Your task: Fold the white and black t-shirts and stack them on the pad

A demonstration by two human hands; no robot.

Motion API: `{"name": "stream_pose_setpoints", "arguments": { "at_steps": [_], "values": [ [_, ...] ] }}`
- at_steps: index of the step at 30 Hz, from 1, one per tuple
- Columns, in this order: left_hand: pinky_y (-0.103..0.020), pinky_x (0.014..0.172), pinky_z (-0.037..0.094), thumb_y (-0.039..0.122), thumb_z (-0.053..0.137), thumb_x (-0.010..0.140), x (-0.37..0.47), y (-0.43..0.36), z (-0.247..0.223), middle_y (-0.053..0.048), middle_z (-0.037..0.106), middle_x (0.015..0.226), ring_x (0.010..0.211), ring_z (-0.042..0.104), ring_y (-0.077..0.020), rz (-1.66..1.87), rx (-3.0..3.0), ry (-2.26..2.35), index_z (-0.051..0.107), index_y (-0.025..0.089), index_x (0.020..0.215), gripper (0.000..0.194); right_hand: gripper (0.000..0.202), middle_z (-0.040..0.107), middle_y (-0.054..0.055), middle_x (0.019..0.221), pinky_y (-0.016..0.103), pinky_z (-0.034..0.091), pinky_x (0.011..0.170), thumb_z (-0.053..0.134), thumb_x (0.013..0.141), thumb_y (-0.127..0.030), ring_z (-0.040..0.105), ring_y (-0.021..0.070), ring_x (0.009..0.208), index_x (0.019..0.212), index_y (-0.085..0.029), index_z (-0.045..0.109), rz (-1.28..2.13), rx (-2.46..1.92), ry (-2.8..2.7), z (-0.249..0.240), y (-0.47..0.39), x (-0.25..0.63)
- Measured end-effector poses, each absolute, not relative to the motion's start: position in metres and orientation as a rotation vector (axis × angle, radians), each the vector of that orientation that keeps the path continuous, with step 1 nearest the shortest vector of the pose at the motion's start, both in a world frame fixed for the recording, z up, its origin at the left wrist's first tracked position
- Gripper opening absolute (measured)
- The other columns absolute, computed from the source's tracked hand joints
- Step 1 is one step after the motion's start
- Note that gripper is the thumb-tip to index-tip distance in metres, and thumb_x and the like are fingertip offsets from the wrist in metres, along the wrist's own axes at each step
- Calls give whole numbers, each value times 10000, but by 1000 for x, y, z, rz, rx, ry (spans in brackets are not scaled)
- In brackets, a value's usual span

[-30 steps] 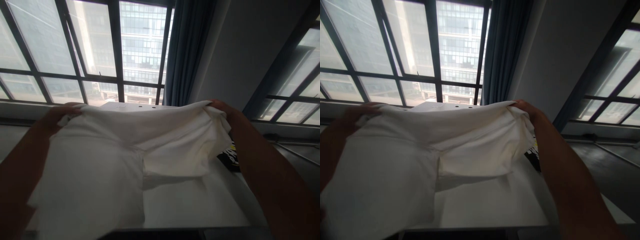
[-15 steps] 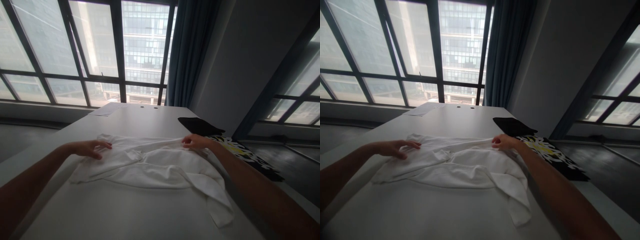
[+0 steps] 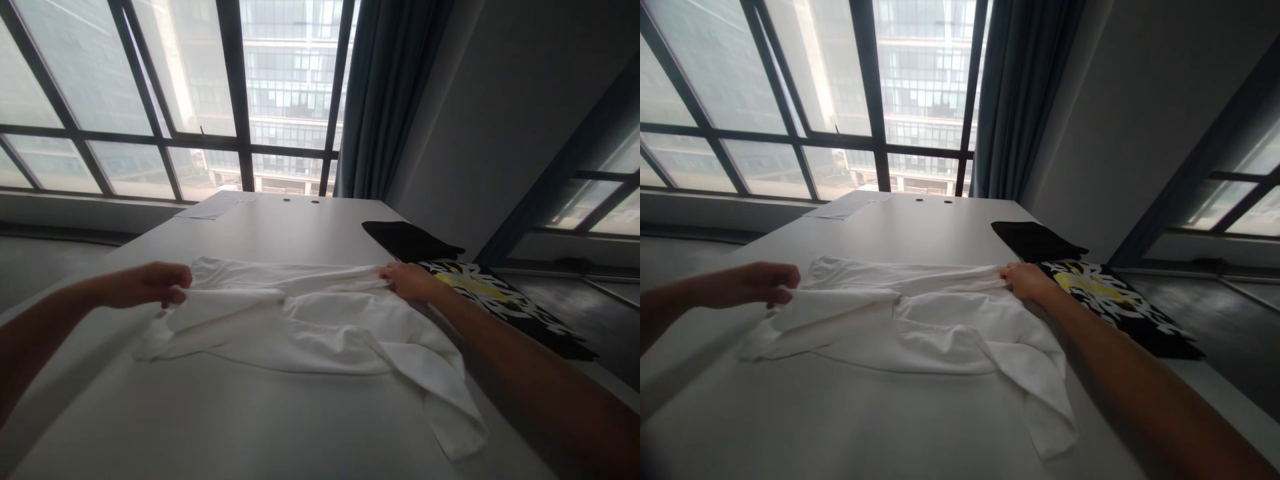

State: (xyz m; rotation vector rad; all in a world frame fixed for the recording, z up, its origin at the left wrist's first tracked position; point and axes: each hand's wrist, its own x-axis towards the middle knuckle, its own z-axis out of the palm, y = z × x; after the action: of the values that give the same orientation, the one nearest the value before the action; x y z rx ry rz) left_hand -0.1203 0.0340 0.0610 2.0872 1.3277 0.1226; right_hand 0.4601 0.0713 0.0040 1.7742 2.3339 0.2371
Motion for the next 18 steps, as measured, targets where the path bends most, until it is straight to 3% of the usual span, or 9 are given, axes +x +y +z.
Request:
{"name": "stream_pose_setpoints", "arguments": {
  "at_steps": [4, 7, 9, 10, 12, 14, 18],
  "values": [
    [-233, 579, 455, 549, 801, 652, -135, 76, 110, 26, 557, 674, 610, 503, -130, -42, 1940, 1339, 598, 215, 768, 408, 311, 773, 86, 1056, 296, 487, 759, 597, 801, -117, 717, 258, 973, 1025, -227, 783, -32, 1855, 2148, 35, 94, 470],
    [-270, 644, 521, 465, 814, 636, -123, 131, 143, 7, 602, 698, 645, 558, -151, -15, 2025, 1492, 664, 200, 794, 343, 281, 780, 70, 985, 283, 493, 754, 609, 798, -101, 715, 236, 921, 987, -200, 792, -177, 1946, 2115, 66, 126, 472],
    [-344, 785, 569, 349, 715, 772, -101, 169, 155, -69, 707, 938, 833, 653, -205, 338, 2075, 1826, 699, 148, 967, 281, 293, 764, 98, 1099, 326, 494, 851, 588, 851, -129, 695, 261, 1007, 1068, -189, 776, 34, 2181, 2144, 80, 146, 468],
    [-385, 865, 563, 308, 654, 841, -88, 185, 156, -130, 703, 1130, 980, 663, -244, 617, 2074, 2036, 684, 99, 1108, 340, 323, 733, 135, 1199, 372, 478, 922, 555, 894, -154, 668, 289, 1088, 1152, -174, 749, 208, 2314, 2135, 83, 153, 464],
    [-466, 1033, 482, 258, 546, 947, -60, 208, 147, -248, 500, 1487, 1302, 529, -331, 906, 2021, 2265, 512, 0, 1397, 521, 408, 630, 217, 1367, 469, 415, 1032, 479, 960, -201, 585, 350, 1236, 1321, -116, 648, 550, 2520, 2055, 79, 160, 454],
    [-492, 1117, 400, 291, 503, 1001, -34, 217, 124, -280, 360, 1594, 1418, 419, -369, 1000, 2075, 2308, 342, -30, 1528, 638, 464, 561, 260, 1432, 514, 381, 1065, 454, 983, -249, 535, 382, 1292, 1397, -74, 568, 660, 2547, 2023, 64, 158, 441],
    [-479, 1104, 410, 595, 380, 1027, -7, 209, 51, -199, 526, 1521, 1354, 520, -361, 357, 2396, 2007, 421, 88, 1544, 725, 530, 543, 224, 1468, 486, 422, 1045, 485, 984, -455, 556, 378, 1281, 1403, -144, 579, 233, 2339, 2124, 20, 141, 422]
  ]
}}
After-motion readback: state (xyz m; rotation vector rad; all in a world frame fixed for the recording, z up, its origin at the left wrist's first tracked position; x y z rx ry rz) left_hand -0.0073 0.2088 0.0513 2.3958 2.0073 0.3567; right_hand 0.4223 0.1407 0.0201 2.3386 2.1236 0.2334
